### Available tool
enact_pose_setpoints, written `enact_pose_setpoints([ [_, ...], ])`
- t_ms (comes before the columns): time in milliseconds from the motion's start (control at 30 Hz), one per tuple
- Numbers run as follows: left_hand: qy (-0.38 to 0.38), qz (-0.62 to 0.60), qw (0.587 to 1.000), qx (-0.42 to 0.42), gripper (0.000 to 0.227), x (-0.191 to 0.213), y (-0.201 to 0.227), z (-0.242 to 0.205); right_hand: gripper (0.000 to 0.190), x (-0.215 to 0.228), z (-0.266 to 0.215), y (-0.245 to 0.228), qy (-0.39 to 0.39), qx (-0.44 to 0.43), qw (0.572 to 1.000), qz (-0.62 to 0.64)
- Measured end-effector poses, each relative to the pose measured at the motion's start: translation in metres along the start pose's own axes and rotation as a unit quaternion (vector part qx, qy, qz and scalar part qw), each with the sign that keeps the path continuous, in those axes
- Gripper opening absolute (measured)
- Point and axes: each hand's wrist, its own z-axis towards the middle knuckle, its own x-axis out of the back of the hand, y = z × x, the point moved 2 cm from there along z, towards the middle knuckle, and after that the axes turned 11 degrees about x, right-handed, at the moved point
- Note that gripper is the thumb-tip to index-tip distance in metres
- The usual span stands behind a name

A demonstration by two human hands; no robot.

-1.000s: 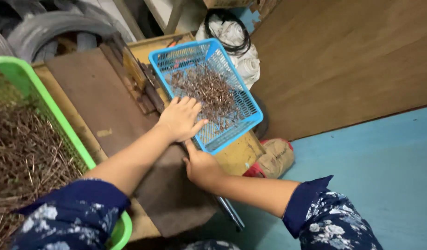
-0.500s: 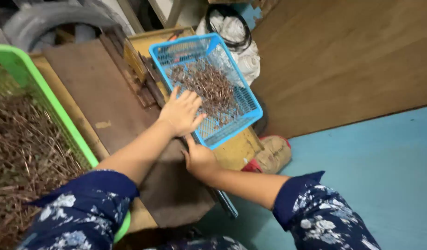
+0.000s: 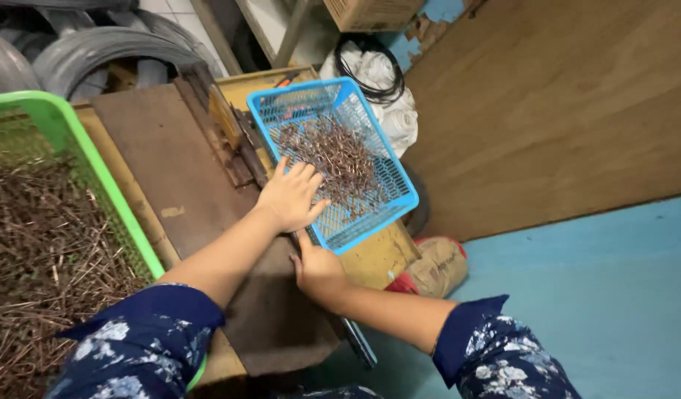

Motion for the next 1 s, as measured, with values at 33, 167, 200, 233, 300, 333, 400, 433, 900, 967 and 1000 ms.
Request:
enact_pose_setpoints([
  [33,0.006,0.006,1.0,0.002,0.059,0.0,0.0,0.0,0.06,0.008,-0.002,-0.003,0.005,0.006,1.0,-0.003],
  [167,0.019,-0.009,1.0,-0.004,0.059,-0.002,0.0,0.002,0.062,0.03,-0.006,-0.012,-0.019,0.005,0.998,0.052],
  [200,0.033,-0.017,0.999,-0.005,0.057,-0.003,0.001,-0.001,0.064,0.031,-0.009,-0.015,-0.022,0.008,0.997,0.068],
  [233,0.035,-0.016,0.999,-0.002,0.057,-0.004,0.002,-0.002,0.064,0.031,-0.01,-0.015,-0.023,0.012,0.998,0.066],
  [300,0.033,-0.014,0.999,-0.008,0.057,-0.005,0.001,0.002,0.064,0.032,-0.008,-0.014,-0.025,0.019,0.998,0.055],
  [333,0.035,-0.011,0.999,-0.012,0.057,0.008,-0.001,0.006,0.064,0.034,-0.006,-0.014,-0.019,0.019,0.998,0.057],
  [400,-0.069,-0.011,0.998,-0.001,0.068,0.025,0.006,0.005,0.069,0.032,-0.011,-0.014,0.038,0.039,0.993,0.107],
  [433,-0.07,-0.011,0.997,0.001,0.068,0.023,0.005,0.006,0.069,0.035,-0.011,-0.014,0.036,0.04,0.993,0.107],
  [900,0.129,-0.028,0.889,0.438,0.065,0.124,-0.098,-0.008,0.086,0.094,-0.031,-0.047,-0.045,0.038,0.992,0.109],
  [967,0.063,-0.051,0.888,0.453,0.061,0.104,-0.124,-0.01,0.086,0.085,-0.029,-0.042,-0.043,0.036,0.994,0.095],
  [1000,-0.002,-0.073,0.883,0.464,0.057,0.092,-0.137,-0.01,0.086,0.081,-0.026,-0.04,-0.038,0.034,0.995,0.083],
])
